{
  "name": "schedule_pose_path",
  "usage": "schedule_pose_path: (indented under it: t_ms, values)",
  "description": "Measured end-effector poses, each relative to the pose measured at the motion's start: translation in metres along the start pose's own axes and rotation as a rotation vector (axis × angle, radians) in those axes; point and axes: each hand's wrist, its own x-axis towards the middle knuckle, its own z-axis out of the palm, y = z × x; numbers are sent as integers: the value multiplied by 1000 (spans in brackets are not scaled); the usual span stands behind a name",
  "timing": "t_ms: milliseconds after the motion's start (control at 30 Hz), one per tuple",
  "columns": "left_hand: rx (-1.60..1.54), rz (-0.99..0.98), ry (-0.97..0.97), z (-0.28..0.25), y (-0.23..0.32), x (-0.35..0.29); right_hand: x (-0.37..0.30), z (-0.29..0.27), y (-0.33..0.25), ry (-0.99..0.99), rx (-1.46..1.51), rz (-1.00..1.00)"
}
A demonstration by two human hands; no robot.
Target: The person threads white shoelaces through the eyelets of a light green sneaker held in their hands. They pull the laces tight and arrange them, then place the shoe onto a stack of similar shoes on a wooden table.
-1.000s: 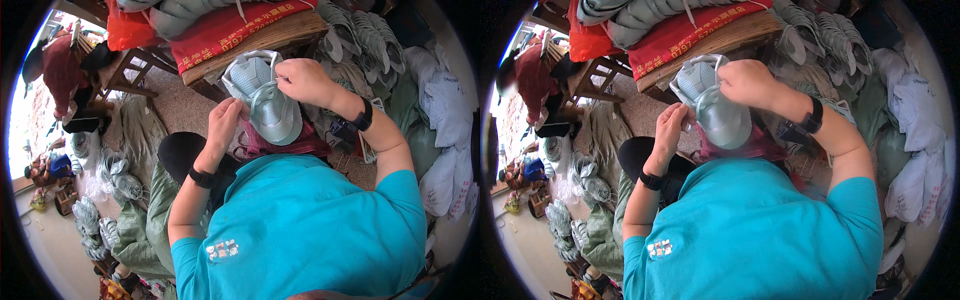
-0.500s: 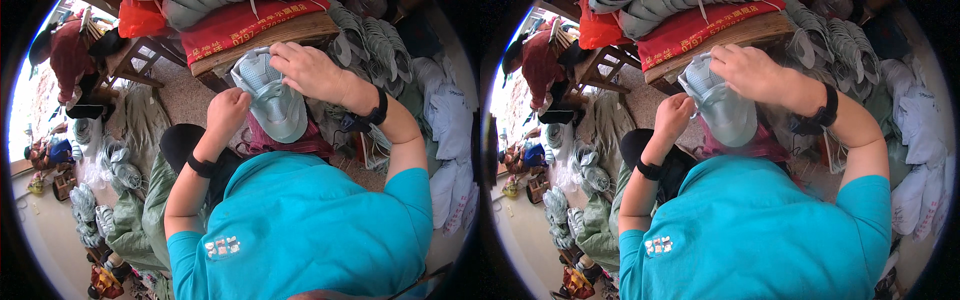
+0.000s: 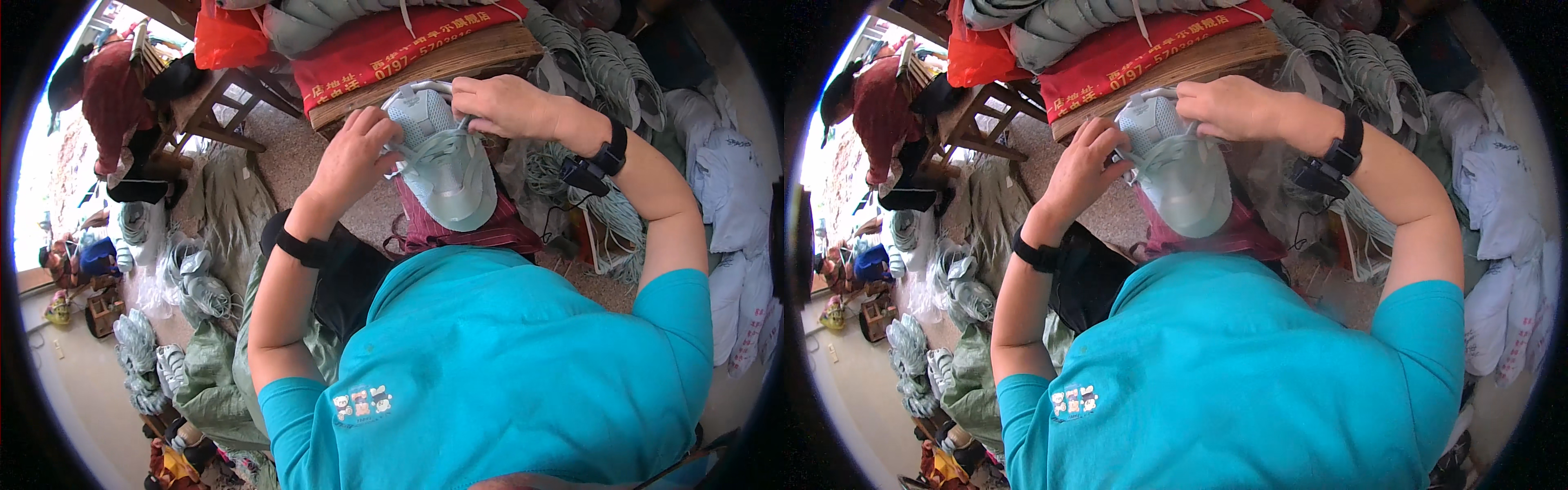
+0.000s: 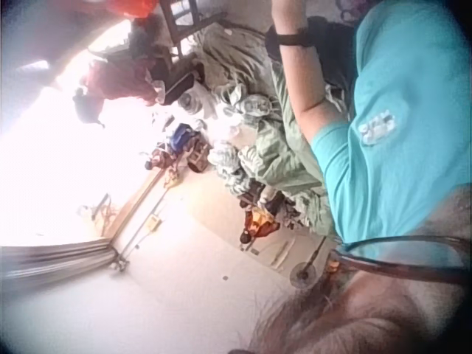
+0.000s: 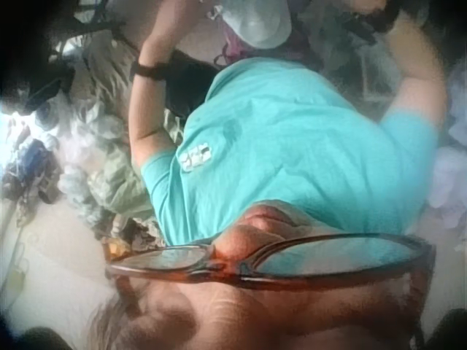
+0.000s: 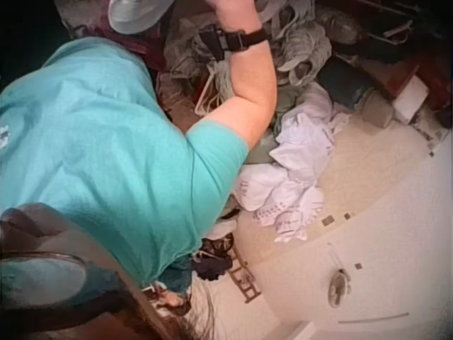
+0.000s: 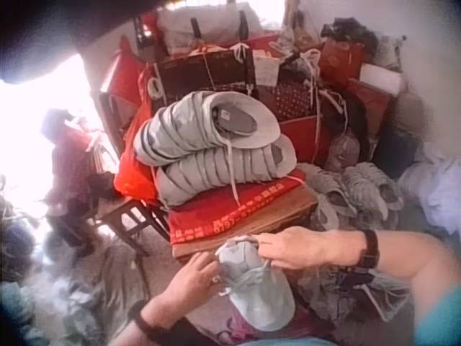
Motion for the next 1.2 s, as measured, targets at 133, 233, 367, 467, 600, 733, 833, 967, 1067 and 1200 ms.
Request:
schedule_pose_path:
  t_ms: [133,233,367,467,600,733,833,967,1067,1200]
  values:
    - [-29,1,-35,1,-14,-1,-9,10,0,78,107,37]
    - [-187,-114,32,13,-16,-6,-6,17,-6,154,256,162]
    - [-504,-314,349,46,-2,-13,3,33,-10,217,463,305]
    - [-635,-427,457,59,6,-13,12,33,-21,271,828,486]
    - [-800,-435,403,33,27,1,11,30,-27,234,716,437]
    - [-112,-118,369,2,24,12,21,1,-61,4,785,92]
    - [5,-179,84,-2,14,1,23,-24,-71,-44,950,287]
    - [-130,-295,2,10,8,-1,22,14,-33,265,175,180]
    - [-213,-401,130,31,5,0,23,23,-38,282,-18,214]
    - [-441,-493,330,50,6,-1,24,24,-47,348,-174,174]
